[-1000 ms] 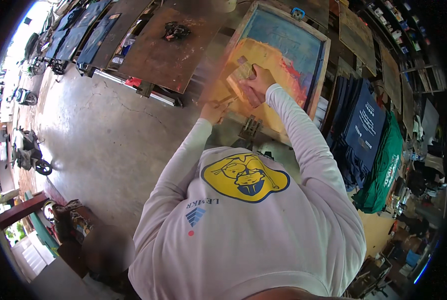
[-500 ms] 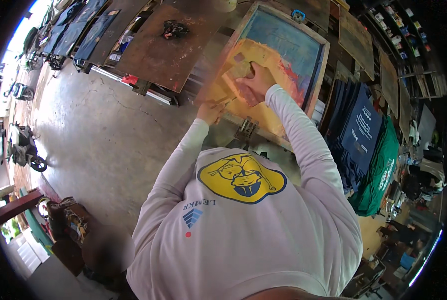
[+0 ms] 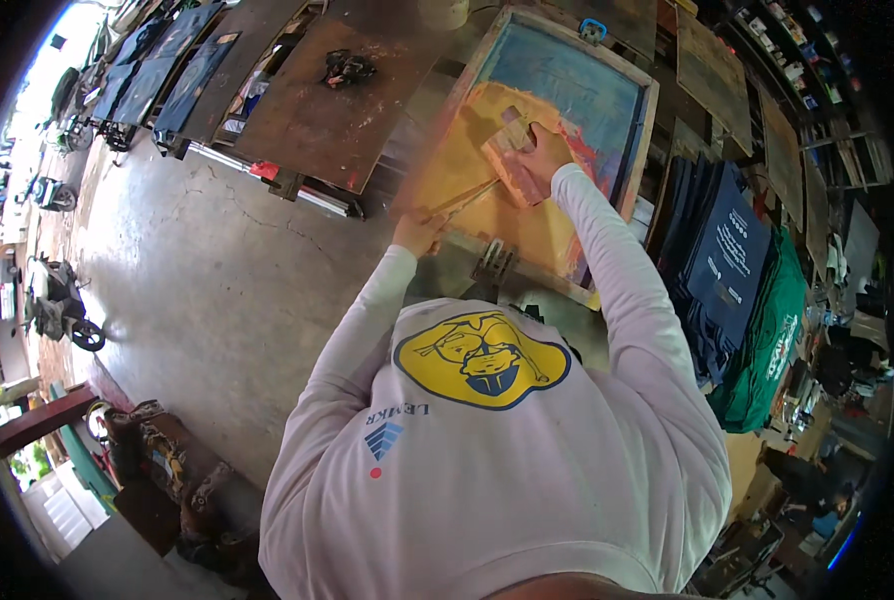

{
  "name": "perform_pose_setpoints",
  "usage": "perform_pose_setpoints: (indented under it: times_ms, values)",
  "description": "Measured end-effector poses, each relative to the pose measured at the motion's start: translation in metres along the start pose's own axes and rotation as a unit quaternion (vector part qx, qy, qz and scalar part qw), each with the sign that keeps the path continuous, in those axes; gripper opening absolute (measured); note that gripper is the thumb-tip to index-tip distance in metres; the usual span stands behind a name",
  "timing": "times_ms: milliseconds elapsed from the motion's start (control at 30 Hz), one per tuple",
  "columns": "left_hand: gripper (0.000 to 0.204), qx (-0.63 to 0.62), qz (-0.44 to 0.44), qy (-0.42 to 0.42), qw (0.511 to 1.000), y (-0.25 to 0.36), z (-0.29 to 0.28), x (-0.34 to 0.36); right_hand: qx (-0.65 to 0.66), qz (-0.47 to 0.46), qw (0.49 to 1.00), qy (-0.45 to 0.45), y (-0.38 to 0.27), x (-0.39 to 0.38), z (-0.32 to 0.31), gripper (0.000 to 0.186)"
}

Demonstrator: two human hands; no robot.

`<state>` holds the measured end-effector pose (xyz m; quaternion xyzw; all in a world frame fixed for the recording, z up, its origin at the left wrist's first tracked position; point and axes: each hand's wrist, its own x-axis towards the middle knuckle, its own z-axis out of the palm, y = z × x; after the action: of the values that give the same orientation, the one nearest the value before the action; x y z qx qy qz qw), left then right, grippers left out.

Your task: The person is manually applying ink to a screen printing frame and pressing it onto t-shirts to create prints.

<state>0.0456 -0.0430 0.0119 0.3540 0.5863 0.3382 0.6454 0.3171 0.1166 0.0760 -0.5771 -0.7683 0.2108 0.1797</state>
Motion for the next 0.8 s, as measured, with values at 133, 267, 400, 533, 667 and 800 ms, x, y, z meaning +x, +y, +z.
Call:
perform_pose_setpoints:
  times_ms: [133,267,400,533,667,800]
  values:
    - [0.028,0.044,0.023,0.070,0.996,0.011,-0.001,-0.013,0.044,-0.001,0.999,-0.015,-0.026,-0.006,-0.003,0.068]
    - [0.024,0.092,0.066,0.098,0.989,0.020,-0.002,-0.018,0.069,-0.009,0.998,-0.005,-0.052,-0.011,0.007,0.074]
    - [0.023,0.107,0.062,0.109,0.986,0.020,-0.004,-0.016,0.082,-0.034,0.996,-0.019,-0.060,-0.014,0.031,0.071]
    - [0.024,0.046,0.050,0.094,0.993,0.015,-0.006,-0.013,0.069,-0.010,0.997,-0.023,-0.041,-0.009,0.038,0.063]
    - [0.022,0.125,0.111,0.130,0.977,0.015,-0.008,-0.009,-0.041,0.027,0.999,0.009,-0.012,-0.002,0.014,0.058]
    - [0.020,0.146,0.164,0.205,0.954,0.017,-0.008,-0.006,-0.026,0.030,0.999,0.015,-0.024,-0.004,0.005,0.059]
